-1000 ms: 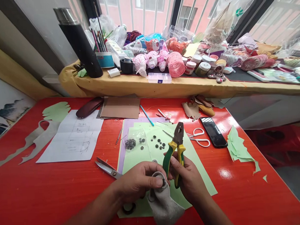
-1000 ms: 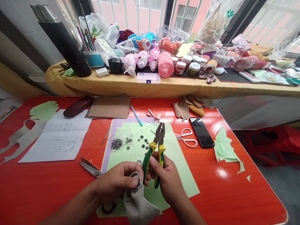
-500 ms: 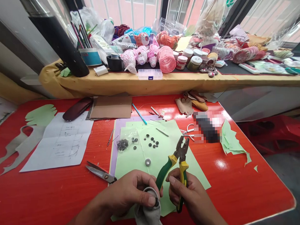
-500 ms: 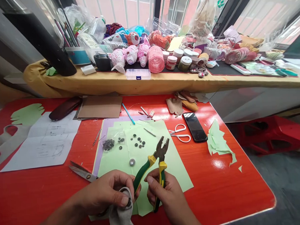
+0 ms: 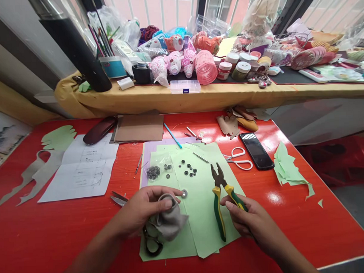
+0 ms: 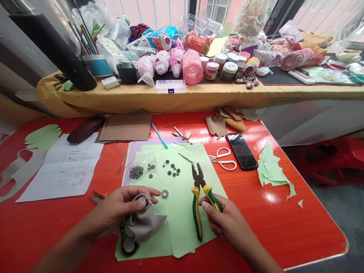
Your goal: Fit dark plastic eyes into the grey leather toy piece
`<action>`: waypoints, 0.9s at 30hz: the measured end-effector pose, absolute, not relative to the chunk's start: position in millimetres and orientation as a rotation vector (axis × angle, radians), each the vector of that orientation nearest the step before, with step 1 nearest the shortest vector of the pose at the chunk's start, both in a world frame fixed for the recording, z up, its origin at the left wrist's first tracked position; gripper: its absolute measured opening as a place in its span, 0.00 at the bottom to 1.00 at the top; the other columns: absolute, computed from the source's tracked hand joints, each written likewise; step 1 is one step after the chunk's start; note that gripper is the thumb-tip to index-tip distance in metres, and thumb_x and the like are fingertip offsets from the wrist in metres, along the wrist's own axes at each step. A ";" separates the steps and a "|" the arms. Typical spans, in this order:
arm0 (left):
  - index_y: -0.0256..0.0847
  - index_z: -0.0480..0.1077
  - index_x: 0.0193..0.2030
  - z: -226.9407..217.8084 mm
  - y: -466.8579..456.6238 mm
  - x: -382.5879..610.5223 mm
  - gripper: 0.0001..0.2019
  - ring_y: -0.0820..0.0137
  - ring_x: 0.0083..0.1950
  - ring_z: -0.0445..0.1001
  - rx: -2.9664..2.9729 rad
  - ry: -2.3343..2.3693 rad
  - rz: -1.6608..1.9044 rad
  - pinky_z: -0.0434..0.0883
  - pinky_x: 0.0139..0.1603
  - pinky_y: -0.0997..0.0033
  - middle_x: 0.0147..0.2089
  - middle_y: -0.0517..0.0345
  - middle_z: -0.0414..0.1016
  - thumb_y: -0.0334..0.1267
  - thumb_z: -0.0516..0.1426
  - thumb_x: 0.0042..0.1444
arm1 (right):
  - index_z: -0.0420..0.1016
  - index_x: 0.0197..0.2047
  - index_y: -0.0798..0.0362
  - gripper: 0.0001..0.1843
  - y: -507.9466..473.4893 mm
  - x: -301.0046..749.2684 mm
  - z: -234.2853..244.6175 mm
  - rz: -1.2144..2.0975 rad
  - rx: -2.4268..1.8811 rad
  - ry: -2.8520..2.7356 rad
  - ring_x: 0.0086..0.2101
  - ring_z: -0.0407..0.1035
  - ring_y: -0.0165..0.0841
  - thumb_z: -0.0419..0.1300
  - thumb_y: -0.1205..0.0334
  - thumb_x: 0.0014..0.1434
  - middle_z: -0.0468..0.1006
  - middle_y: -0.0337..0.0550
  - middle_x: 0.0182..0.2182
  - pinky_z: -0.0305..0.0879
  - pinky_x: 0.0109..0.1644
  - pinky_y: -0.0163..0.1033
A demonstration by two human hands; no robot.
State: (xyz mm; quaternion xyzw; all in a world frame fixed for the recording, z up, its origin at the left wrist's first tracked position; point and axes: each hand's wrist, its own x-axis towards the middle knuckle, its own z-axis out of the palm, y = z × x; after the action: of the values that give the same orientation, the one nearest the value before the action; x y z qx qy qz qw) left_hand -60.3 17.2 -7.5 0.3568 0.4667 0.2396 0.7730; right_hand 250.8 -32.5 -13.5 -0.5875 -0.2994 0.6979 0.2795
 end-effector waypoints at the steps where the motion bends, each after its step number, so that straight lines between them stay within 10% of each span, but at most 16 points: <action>1: 0.39 0.84 0.43 -5.5 19.4 -61.4 0.21 0.59 0.47 0.77 0.760 1.040 0.521 0.72 0.43 0.68 0.49 0.45 0.83 0.52 0.73 0.48 | 0.73 0.44 0.53 0.30 -31.9 253.4 -12.9 1.866 -1.608 -0.841 0.20 0.45 0.23 0.70 0.34 0.57 0.49 0.25 0.20 0.40 0.22 0.31; 6: 0.38 0.80 0.37 -4.5 24.6 -44.4 0.19 0.70 0.35 0.71 0.713 1.015 0.593 0.67 0.36 0.74 0.34 0.57 0.78 0.49 0.75 0.47 | 0.76 0.45 0.52 0.29 -21.7 255.6 -11.5 1.763 -1.743 -1.218 0.20 0.54 0.27 0.61 0.32 0.63 0.62 0.31 0.22 0.50 0.23 0.33; 10: 0.37 0.79 0.38 -6.5 25.9 -34.7 0.19 0.72 0.35 0.70 0.717 1.008 0.649 0.67 0.36 0.74 0.35 0.57 0.77 0.48 0.75 0.47 | 0.80 0.52 0.50 0.26 -12.3 266.3 -11.2 1.145 -1.994 -1.777 0.40 0.78 0.47 0.59 0.38 0.66 0.85 0.51 0.43 0.71 0.41 0.45; 18: 0.38 0.78 0.40 -12.9 22.9 -28.4 0.17 0.71 0.34 0.70 0.782 1.036 0.675 0.67 0.33 0.73 0.35 0.58 0.75 0.48 0.71 0.53 | 0.83 0.45 0.46 0.15 -9.2 261.3 0.7 0.492 -1.765 -1.923 0.44 0.79 0.47 0.58 0.48 0.71 0.85 0.49 0.42 0.73 0.45 0.46; 27: 0.38 0.77 0.42 -2.4 19.3 -17.6 0.14 0.68 0.37 0.72 0.961 1.117 0.630 0.68 0.37 0.71 0.37 0.57 0.76 0.46 0.66 0.57 | 0.78 0.40 0.48 0.07 -6.5 188.4 12.6 0.856 -1.379 -1.877 0.36 0.74 0.37 0.60 0.62 0.71 0.79 0.42 0.33 0.69 0.40 0.40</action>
State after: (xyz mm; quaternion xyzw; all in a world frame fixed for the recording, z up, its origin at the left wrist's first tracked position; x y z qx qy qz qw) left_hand -17.6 19.3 -2.4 0.4306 0.5007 0.2823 0.6959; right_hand 188.4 -6.5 12.6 -0.5255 -0.7157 0.3265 0.3241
